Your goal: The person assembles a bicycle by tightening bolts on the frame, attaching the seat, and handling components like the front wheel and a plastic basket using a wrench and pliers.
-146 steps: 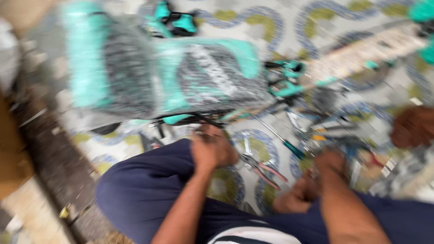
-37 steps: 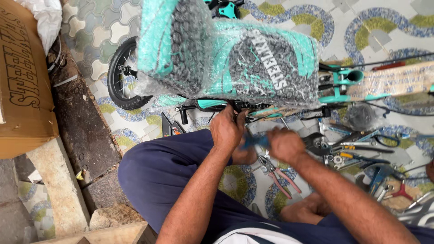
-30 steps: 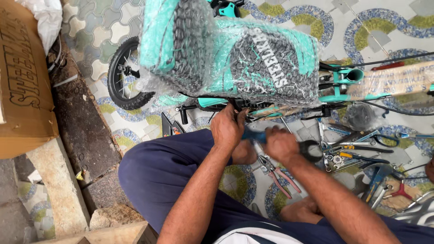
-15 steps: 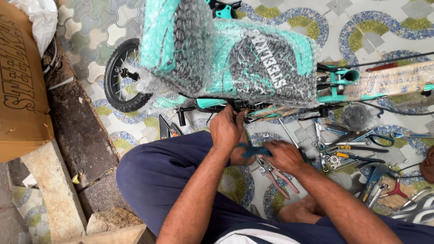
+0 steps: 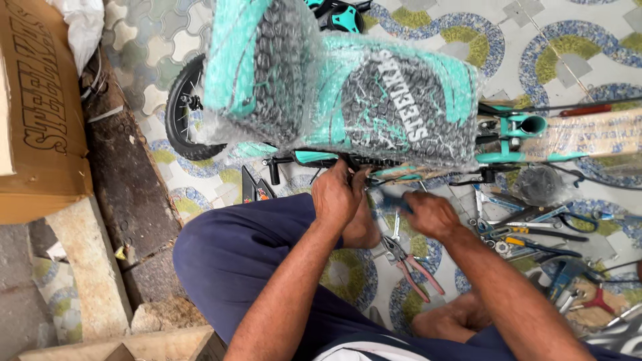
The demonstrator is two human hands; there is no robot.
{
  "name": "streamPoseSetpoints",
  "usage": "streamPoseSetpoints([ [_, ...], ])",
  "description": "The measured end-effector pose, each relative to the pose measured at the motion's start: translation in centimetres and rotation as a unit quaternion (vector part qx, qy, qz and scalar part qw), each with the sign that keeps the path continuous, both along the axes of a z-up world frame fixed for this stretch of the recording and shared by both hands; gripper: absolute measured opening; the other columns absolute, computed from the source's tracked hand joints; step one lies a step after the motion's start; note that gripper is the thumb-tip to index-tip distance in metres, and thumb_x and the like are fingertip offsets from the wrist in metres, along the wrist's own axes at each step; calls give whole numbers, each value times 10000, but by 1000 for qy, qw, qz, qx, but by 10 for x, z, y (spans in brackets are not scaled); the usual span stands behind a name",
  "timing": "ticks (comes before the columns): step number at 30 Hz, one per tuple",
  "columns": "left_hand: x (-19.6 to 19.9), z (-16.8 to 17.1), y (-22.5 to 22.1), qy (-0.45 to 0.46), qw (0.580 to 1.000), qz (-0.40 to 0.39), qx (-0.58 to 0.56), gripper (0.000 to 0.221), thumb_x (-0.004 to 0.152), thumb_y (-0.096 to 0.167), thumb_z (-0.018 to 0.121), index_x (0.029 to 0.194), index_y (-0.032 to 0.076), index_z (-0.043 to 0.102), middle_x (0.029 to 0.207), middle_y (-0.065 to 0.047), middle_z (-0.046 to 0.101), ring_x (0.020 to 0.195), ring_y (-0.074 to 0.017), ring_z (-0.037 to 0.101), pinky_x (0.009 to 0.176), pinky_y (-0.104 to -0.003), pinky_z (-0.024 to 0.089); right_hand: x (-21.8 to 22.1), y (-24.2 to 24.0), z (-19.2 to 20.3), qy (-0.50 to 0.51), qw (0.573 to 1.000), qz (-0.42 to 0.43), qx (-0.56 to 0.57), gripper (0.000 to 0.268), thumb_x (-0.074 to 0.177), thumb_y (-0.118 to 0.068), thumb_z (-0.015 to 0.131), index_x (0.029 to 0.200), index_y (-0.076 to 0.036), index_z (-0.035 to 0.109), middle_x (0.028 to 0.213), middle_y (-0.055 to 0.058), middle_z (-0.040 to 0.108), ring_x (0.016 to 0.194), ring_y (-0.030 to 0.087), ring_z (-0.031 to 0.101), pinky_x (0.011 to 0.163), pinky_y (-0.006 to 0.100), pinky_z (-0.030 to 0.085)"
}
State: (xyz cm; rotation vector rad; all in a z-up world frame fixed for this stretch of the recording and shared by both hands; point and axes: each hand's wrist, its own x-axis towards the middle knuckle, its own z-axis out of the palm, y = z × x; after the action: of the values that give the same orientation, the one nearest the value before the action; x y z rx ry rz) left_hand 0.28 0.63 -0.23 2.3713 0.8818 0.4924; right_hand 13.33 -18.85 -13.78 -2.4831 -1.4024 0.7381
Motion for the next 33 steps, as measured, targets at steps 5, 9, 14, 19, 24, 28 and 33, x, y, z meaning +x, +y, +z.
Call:
streamPoseSetpoints([
  [5,-2,0,-6,-24,999,-1,-44,281,906,313,747,927,47,658,743,-176,698,652,-413,676,567,-519,495,7,-4,-6,17,994,82,67,279,893,-311,635,1103,-132,680,1042,130,738,953,330,721,813,458,586],
  [9,1,-4,-2,-25,1000,6,16,353,892,338,784,842,32,615,738,-194,684,671,-443,654,576,-537,484,2,-10,4,33,993,66,-92,465,953,-445,627,1247,-84,615,1072,186,695,919,344,721,799,449,602],
  [14,-4,-7,-7,-22,1000,7,9,359,887,345,788,845,33,616,748,-197,687,678,-448,653,587,-541,484,8,0,9,23,998,-6,-61,361,1015,-384,663,1226,-92,650,1038,201,724,945,372,711,858,467,572],
  [19,2,-6,-5,-34,999,16,-4,339,892,333,776,872,33,618,770,-199,692,706,-451,658,601,-543,491,5,-6,10,-22,990,110,87,395,811,-353,723,1095,-82,672,1021,156,728,949,341,717,850,463,581],
  [24,8,-6,2,-34,999,17,19,368,872,351,799,856,30,620,767,-216,689,716,-468,652,608,-557,485,3,-3,6,14,993,23,-115,375,981,-429,610,1191,-122,659,1050,165,742,959,328,731,874,459,585],
  [28,1,-8,-6,-14,1000,14,0,363,901,354,779,914,26,623,772,-202,691,730,-472,656,628,-569,484,-22,-43,-16,-15,997,-24,-75,461,926,-444,672,1232,-100,642,1135,186,699,1051,358,682,909,478,563],
  [33,-41,-32,-32,-75,985,49,-148,594,930,414,730,1321,4,550,1006,-228,713,924,-423,700,767,-492,537,-42,-66,-24,-60,985,-20,-158,669,812,-540,767,1243,-48,629,1193,184,663,1162,340,627,954,442,549],
])
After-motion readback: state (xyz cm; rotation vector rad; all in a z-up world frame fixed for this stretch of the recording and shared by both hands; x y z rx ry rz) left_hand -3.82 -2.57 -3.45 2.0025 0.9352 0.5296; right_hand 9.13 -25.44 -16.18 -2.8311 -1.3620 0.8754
